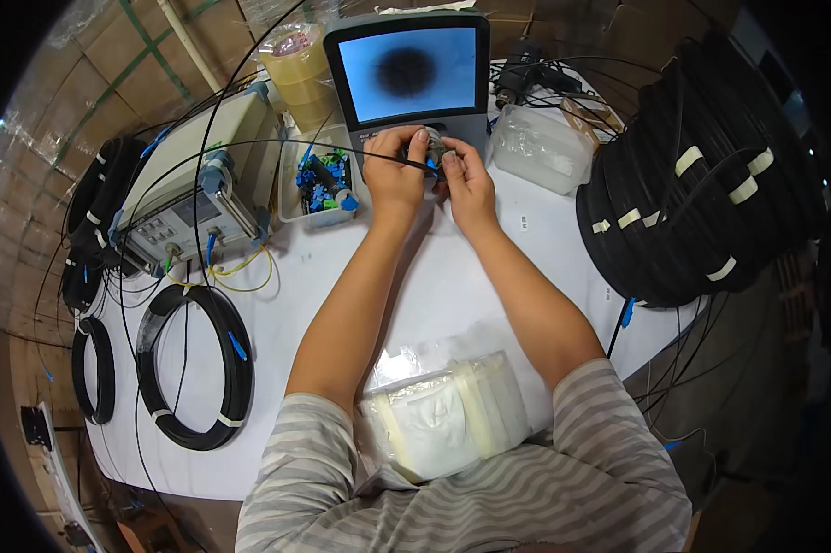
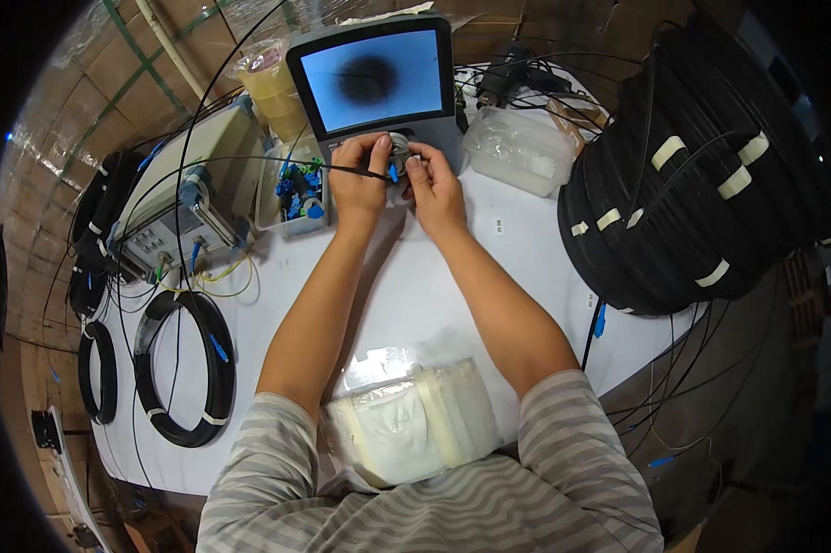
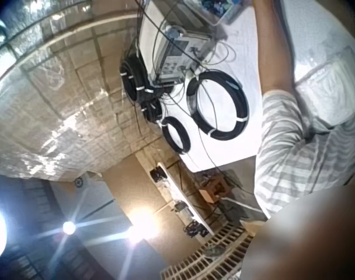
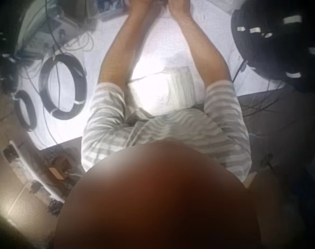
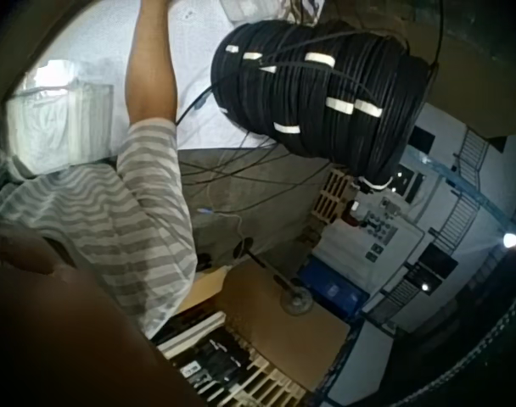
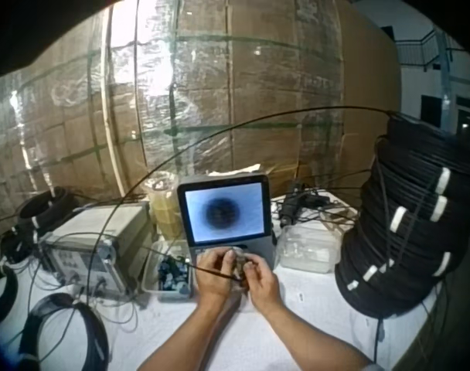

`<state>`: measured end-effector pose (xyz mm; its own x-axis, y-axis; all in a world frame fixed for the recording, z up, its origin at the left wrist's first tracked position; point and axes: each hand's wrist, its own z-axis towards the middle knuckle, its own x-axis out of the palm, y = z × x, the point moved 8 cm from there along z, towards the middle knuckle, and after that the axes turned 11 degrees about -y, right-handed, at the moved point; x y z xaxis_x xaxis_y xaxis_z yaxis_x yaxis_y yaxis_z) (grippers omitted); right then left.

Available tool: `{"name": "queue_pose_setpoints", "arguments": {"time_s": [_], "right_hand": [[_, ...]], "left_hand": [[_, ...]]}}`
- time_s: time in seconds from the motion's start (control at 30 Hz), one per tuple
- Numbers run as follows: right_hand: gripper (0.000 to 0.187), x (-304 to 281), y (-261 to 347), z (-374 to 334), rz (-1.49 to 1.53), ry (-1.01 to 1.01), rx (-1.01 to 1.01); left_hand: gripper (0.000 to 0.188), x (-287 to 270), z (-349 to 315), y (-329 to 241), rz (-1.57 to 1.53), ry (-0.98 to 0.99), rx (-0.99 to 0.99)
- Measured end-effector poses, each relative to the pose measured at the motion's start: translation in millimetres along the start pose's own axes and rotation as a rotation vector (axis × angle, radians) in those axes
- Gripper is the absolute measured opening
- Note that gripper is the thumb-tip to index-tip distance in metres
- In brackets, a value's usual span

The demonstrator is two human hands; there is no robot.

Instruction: Inspecting the end-face of a fiber optic cable connector using a digital inspection probe and monitor.

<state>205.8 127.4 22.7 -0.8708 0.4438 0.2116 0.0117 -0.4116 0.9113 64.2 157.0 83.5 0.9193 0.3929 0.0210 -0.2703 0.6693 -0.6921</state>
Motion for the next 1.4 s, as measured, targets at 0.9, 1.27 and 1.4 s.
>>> {"name": "queue_pose_setpoints", "arguments": {"time_s": [0.9,1.27,1.4], "right_hand": [[0.037,-2,-2,-1,-0.034,-0.007,-0.013],[0.034,-2,-2,0,-0.003,-0.023,-0.010],[0.034,-2,-3,-1,0.000,-0.022,-0.002]], "left_hand": [[0.019,7,0,8,0.030,-0.001,-0.105],[0.015,7,2,3,0.033,0.033,-0.015],[0.015,4,1,7,-0.030,-0.031,-0.106]]}}
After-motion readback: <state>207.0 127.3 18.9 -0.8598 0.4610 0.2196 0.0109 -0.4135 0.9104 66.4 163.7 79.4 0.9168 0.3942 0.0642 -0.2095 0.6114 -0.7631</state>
